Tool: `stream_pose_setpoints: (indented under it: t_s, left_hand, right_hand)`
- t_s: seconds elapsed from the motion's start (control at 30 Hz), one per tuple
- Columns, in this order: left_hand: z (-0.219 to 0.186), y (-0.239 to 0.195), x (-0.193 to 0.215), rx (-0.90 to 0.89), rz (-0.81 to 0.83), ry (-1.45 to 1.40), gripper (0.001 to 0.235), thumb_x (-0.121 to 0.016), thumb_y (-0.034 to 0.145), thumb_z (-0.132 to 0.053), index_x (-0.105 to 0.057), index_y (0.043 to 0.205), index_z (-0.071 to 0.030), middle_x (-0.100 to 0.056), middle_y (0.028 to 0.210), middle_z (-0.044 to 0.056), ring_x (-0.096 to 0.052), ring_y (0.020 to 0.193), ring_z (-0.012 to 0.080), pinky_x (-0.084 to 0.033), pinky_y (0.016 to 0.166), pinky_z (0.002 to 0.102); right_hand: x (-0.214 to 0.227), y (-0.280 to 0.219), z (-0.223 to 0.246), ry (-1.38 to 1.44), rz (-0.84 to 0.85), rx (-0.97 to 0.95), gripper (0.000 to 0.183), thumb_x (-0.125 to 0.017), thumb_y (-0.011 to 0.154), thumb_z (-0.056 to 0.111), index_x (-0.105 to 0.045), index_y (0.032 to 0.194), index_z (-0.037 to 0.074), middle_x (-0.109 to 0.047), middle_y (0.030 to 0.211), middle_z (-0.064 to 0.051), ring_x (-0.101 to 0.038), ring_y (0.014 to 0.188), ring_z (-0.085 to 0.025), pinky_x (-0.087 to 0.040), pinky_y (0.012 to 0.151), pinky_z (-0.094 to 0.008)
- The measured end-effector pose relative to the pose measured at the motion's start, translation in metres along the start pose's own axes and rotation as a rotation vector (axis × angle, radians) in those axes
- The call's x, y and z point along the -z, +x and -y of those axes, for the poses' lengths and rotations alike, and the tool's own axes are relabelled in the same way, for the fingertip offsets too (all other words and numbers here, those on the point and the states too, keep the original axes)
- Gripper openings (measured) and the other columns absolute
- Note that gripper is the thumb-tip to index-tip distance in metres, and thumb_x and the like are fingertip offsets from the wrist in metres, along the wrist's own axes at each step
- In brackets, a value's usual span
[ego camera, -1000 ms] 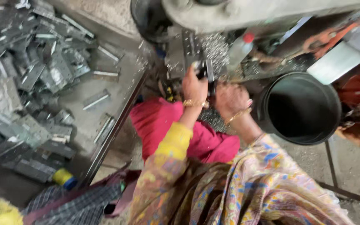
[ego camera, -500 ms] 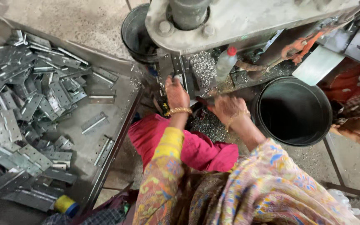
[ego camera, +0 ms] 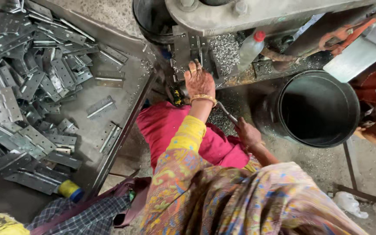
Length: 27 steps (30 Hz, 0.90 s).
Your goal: The person picks up metal hinge plates from a tray and places them individually into a machine press to drill holes, repeating this process for many plates.
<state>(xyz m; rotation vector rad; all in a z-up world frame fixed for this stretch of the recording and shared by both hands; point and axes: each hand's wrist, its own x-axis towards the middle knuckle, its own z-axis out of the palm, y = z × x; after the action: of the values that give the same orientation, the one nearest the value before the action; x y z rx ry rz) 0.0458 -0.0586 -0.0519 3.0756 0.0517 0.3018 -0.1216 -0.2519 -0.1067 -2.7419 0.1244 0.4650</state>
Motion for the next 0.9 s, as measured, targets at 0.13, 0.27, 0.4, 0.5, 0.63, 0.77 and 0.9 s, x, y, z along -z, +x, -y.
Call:
stream_pose_setpoints:
  t_s: [0.13, 0.27, 0.4, 0.5, 0.63, 0.77, 0.9]
  left_hand:
    - [0.021, -0.014, 0.019, -0.118, 0.032, -0.002, 0.043, -0.048, 0.096, -0.023, -0.069, 0.128, -0.006, -0.048, 0.155, 0.008, -0.040, 0.141, 0.0284, -0.037, 0.103, 0.049]
    - [0.016, 0.009, 0.006, -0.117, 0.100, 0.009, 0.040, -0.047, 0.096, -0.023, -0.070, 0.125, -0.009, -0.046, 0.157, 0.006, -0.039, 0.143, 0.0279, -0.036, 0.106, 0.049]
    - [0.009, 0.012, -0.005, -0.073, -0.127, -0.061, 0.045, -0.048, 0.094, -0.022, -0.070, 0.130, -0.007, -0.052, 0.151, 0.007, -0.041, 0.138, 0.0286, -0.036, 0.103, 0.051]
    - [0.019, 0.015, 0.012, -0.094, 0.031, 0.000, 0.040, -0.047, 0.097, -0.021, -0.072, 0.126, -0.009, -0.050, 0.154, 0.005, -0.039, 0.142, 0.0287, -0.036, 0.103, 0.051]
    - [0.015, 0.041, 0.026, -0.091, 0.211, 0.050, 0.037, -0.047, 0.097, -0.019, -0.073, 0.123, -0.012, -0.048, 0.157, 0.002, -0.035, 0.149, 0.0270, -0.033, 0.110, 0.052]
    - [0.008, 0.050, 0.022, -0.048, 0.031, -0.089, 0.036, -0.049, 0.097, -0.021, -0.072, 0.123, -0.011, -0.047, 0.155, 0.004, -0.035, 0.145, 0.0275, -0.030, 0.112, 0.055]
    - [0.018, 0.032, 0.031, -0.061, 0.214, -0.021, 0.034, -0.049, 0.103, -0.021, -0.072, 0.127, -0.013, -0.047, 0.159, -0.002, -0.033, 0.153, 0.0255, -0.028, 0.120, 0.054]
  right_hand:
    - [-0.029, 0.021, -0.021, 0.021, -0.014, 0.071, 0.035, -0.059, 0.098, 0.040, -0.055, 0.113, 0.009, -0.072, 0.094, -0.021, -0.068, 0.087, -0.045, -0.053, 0.071, -0.056]
    - [-0.011, 0.024, -0.032, -0.087, -0.017, 0.053, 0.039, -0.059, 0.098, 0.043, -0.054, 0.116, 0.008, -0.072, 0.095, -0.021, -0.069, 0.086, -0.044, -0.053, 0.070, -0.055]
    - [-0.032, 0.028, -0.026, 0.004, -0.002, 0.056, 0.044, -0.060, 0.097, 0.045, -0.053, 0.119, 0.008, -0.073, 0.095, -0.021, -0.070, 0.085, -0.043, -0.054, 0.069, -0.055]
    - [-0.024, 0.017, -0.011, -0.021, 0.047, 0.024, 0.042, -0.060, 0.098, 0.047, -0.054, 0.117, 0.009, -0.074, 0.096, -0.021, -0.070, 0.087, -0.044, -0.053, 0.069, -0.055]
    - [0.021, 0.026, -0.004, -0.141, 0.061, -0.007, 0.041, -0.058, 0.101, 0.047, -0.053, 0.121, 0.012, -0.074, 0.098, -0.020, -0.072, 0.088, -0.042, -0.055, 0.071, -0.054]
    - [-0.012, 0.026, -0.005, -0.013, 0.032, 0.012, 0.040, -0.057, 0.101, 0.046, -0.052, 0.122, 0.012, -0.074, 0.098, -0.020, -0.072, 0.088, -0.042, -0.056, 0.072, -0.055]
    - [-0.008, 0.014, -0.004, -0.034, 0.115, -0.054, 0.040, -0.056, 0.101, 0.046, -0.052, 0.122, 0.012, -0.074, 0.098, -0.020, -0.072, 0.088, -0.042, -0.057, 0.073, -0.055]
